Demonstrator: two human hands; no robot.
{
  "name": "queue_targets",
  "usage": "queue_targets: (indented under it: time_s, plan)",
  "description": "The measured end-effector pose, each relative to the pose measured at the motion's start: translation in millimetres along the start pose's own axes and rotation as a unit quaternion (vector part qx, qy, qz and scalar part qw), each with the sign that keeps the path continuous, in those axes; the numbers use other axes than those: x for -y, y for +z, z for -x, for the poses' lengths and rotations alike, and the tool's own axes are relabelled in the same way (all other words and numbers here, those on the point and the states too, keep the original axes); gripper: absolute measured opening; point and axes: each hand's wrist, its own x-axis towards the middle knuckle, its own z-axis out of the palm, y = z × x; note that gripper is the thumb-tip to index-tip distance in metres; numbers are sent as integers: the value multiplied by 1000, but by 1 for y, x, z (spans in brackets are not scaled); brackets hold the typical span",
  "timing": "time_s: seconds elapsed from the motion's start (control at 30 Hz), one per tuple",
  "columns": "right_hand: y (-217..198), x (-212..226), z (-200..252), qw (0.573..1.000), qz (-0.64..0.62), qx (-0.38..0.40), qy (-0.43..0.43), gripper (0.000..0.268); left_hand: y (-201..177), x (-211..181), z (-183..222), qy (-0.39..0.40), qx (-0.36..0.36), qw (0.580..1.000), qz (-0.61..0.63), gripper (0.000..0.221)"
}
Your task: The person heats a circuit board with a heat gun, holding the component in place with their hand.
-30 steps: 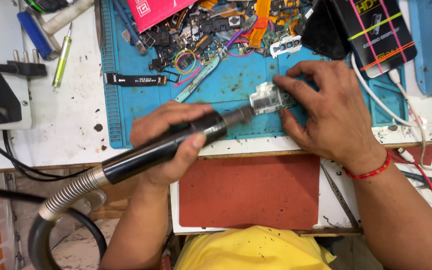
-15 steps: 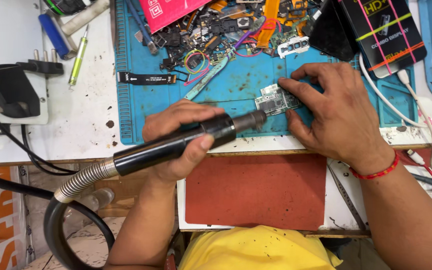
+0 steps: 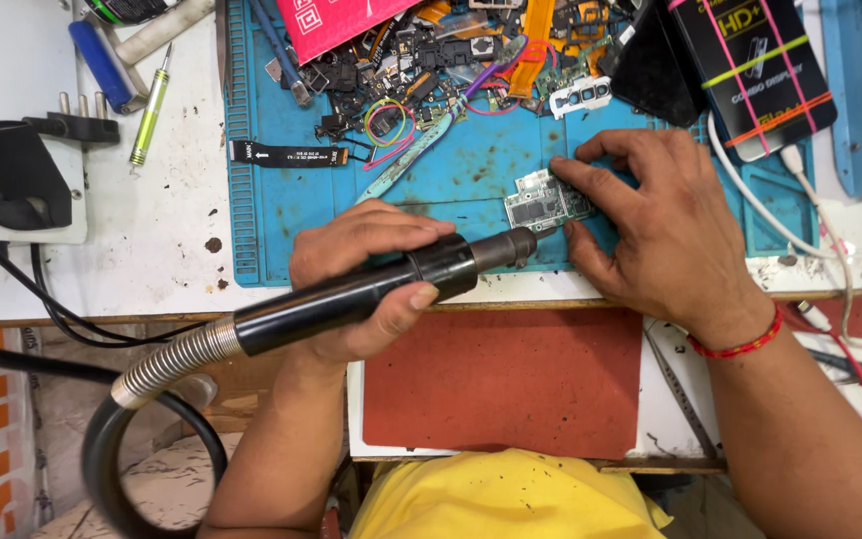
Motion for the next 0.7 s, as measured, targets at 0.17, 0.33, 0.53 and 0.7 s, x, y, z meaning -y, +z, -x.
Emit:
queue_targets:
  time_s: [0.17,0.33,0.53,0.7]
  plan:
    - [2,0,-1,1000,5,-1,-9,47,-2,-1,-1,2,-5,1000,1,32]
    - [-3,-8,-10,999,-23,36,-30,51,-3,0,4,-13,-25,999,23,30]
    - [0,-5,-5,999,3,23,-27,49,-4,-2,-9,-67,-77,994,36,34]
    - [1,-5,-2,1000,6,18,-11,50,-28,-7,-54,-33,26,993,107,37]
